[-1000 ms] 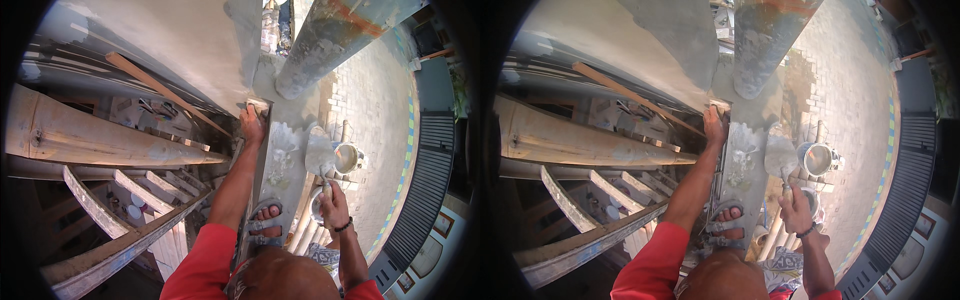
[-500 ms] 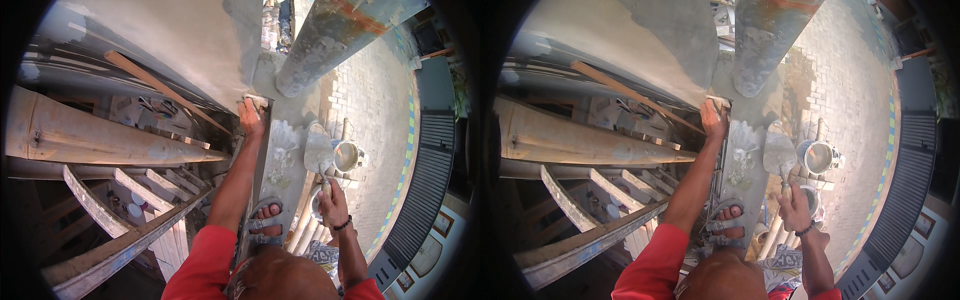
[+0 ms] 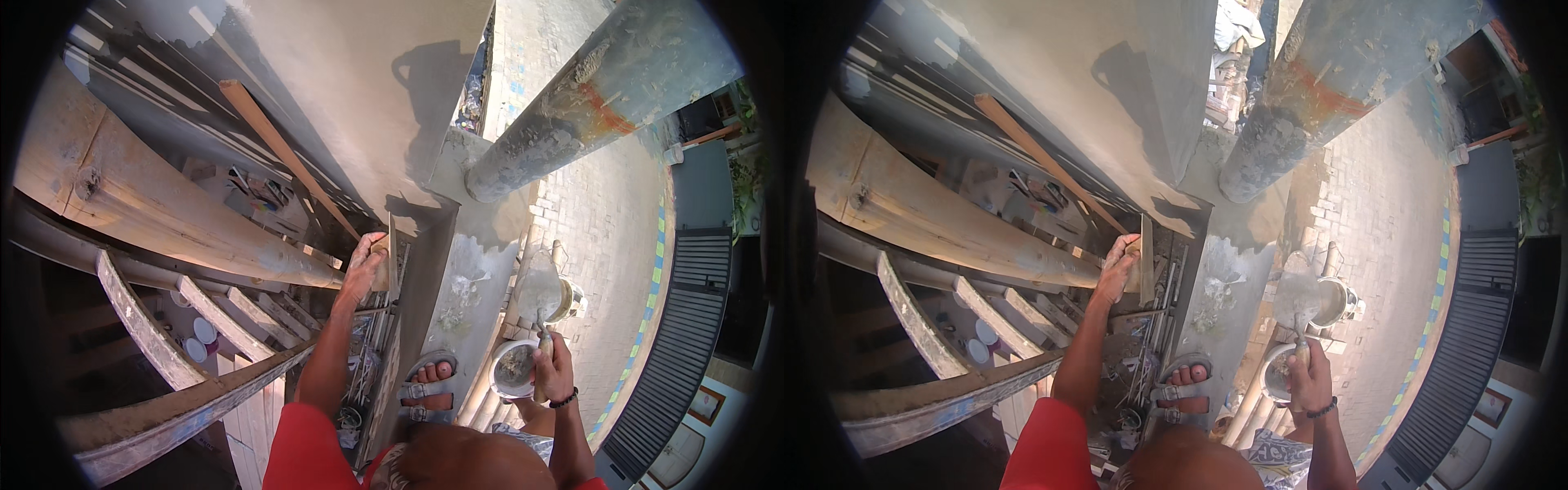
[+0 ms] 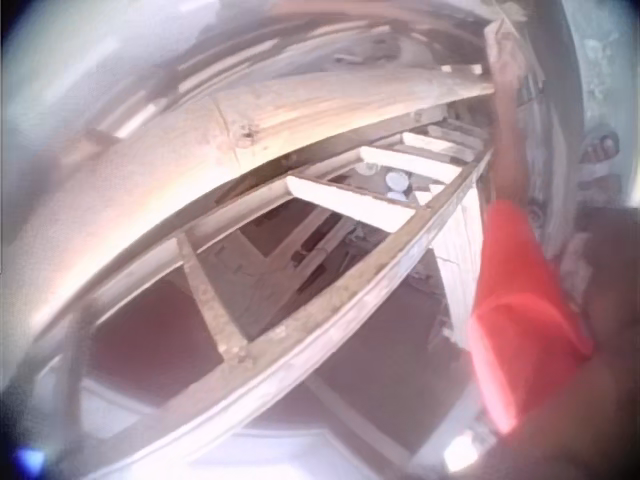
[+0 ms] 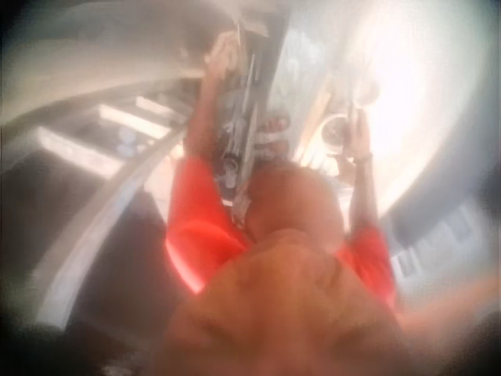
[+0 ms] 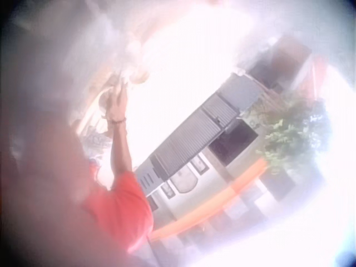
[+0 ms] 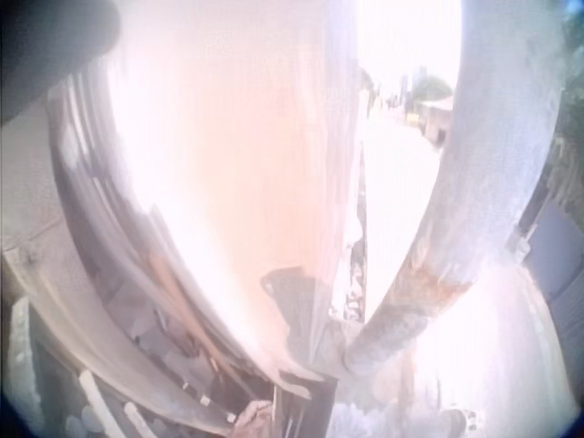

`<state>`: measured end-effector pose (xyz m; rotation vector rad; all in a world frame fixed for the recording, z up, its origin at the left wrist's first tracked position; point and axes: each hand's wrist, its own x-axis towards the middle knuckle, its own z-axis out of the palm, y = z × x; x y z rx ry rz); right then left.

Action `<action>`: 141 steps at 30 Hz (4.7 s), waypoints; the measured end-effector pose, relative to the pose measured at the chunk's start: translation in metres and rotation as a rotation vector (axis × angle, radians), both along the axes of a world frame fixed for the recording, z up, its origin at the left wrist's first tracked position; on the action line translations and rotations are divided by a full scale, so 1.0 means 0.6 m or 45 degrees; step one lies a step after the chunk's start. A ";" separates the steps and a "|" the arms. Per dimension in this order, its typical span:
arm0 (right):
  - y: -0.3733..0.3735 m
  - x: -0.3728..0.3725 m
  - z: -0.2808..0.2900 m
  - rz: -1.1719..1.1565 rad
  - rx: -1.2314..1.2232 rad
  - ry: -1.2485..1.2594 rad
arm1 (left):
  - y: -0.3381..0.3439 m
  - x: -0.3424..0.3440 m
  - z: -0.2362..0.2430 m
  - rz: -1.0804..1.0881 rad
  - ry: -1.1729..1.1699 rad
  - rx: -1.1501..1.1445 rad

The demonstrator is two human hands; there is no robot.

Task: The person applies plaster to a vertical wall using a trowel and a wooden straightedge. They repeatedly scoop plaster from a bucket, spread it on the wall, and smooth the surface with the straightedge.

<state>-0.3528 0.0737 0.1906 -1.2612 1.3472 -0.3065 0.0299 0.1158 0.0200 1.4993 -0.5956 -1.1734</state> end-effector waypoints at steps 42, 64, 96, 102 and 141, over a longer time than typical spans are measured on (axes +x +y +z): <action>0.012 0.016 -0.039 -0.114 0.119 -0.099 | -0.142 -0.086 0.058 -0.526 -0.196 -0.095; -0.007 0.006 -0.035 -0.071 0.100 -0.045 | -0.116 -0.104 0.051 -0.340 -0.096 -0.143; -0.006 0.024 -0.047 0.002 0.122 -0.019 | -0.091 -0.084 -0.002 -0.479 -0.246 0.096; -0.012 0.010 -0.037 -0.041 0.079 0.006 | -0.123 -0.103 0.043 -0.370 -0.264 -0.100; 0.242 -0.377 -0.259 -1.770 0.116 -0.407 | -0.307 -0.839 -0.077 -2.124 -1.628 -0.075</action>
